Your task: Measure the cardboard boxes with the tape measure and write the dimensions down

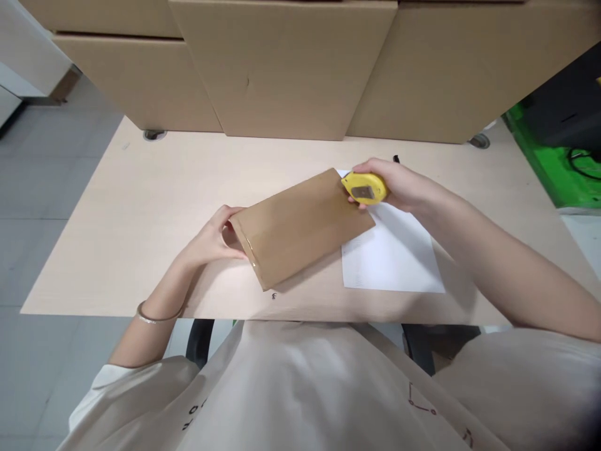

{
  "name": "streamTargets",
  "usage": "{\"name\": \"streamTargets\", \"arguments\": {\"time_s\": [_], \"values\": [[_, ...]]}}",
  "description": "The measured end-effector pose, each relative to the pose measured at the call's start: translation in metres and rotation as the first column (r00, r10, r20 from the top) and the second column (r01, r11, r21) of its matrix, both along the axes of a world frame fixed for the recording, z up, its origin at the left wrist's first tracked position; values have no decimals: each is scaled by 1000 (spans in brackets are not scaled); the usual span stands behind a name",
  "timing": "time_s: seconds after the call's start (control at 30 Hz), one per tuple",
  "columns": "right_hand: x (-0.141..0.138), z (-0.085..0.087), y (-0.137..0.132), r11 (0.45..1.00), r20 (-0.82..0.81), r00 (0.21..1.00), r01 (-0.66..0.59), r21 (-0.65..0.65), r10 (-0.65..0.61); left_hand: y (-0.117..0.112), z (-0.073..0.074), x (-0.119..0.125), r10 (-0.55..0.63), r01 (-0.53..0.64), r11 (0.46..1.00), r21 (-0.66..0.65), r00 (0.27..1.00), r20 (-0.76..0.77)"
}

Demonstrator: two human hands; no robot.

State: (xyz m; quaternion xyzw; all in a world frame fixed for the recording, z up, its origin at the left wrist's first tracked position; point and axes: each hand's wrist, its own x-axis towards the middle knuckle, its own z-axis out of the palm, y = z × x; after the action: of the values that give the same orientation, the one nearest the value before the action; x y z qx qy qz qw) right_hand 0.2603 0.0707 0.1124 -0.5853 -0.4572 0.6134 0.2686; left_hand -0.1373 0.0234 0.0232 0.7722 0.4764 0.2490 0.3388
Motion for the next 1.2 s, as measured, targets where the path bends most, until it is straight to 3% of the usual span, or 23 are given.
{"name": "streamTargets", "arguments": {"time_s": [0.17,0.27,0.43,0.5,0.6,0.67,0.73,0.83,0.9,0.97,1.0,1.07,1.1,1.13,1.2], "values": [[-32,15,46,978,172,973,-176,113,156,-40,12,34,119,-58,965,254,966,-231],[-54,15,66,959,213,956,-239,154,204,-63,13,56,202,-67,923,379,923,-328],[-74,0,63,908,330,905,-351,229,266,-84,4,75,273,-91,892,442,889,-367],[-77,-10,48,848,468,866,-376,373,178,-86,1,78,282,-97,890,446,885,-371],[-81,-28,17,667,623,782,-471,577,14,-85,1,80,275,-94,893,440,888,-369],[-86,-39,-1,586,702,712,-569,577,1,-83,2,78,255,-71,896,438,890,-378],[-92,-45,-14,541,756,654,-630,558,-18,-79,4,73,207,-16,898,439,897,-391],[-93,-42,-20,481,753,655,-641,598,-63,-71,6,62,98,88,893,442,919,-381],[-78,-33,-15,515,718,687,-580,631,-106,-64,7,56,35,134,889,438,933,-358],[-46,-23,-6,665,718,668,-448,598,-196,-54,8,50,-18,160,894,419,946,-324],[-26,-21,0,772,759,604,-355,528,-241,-49,9,48,-32,158,901,404,953,-302],[17,-24,13,938,899,369,-157,310,-235,-35,11,47,-9,102,922,372,969,-245],[36,-30,18,976,952,246,-78,205,-181,-29,11,47,31,49,935,351,975,-218],[54,-38,22,994,978,181,-10,112,-108,-22,12,49,79,-11,946,325,977,-197],[79,-58,27,996,986,150,55,68,-76,-10,13,55,164,-114,959,259,970,-179]]}}
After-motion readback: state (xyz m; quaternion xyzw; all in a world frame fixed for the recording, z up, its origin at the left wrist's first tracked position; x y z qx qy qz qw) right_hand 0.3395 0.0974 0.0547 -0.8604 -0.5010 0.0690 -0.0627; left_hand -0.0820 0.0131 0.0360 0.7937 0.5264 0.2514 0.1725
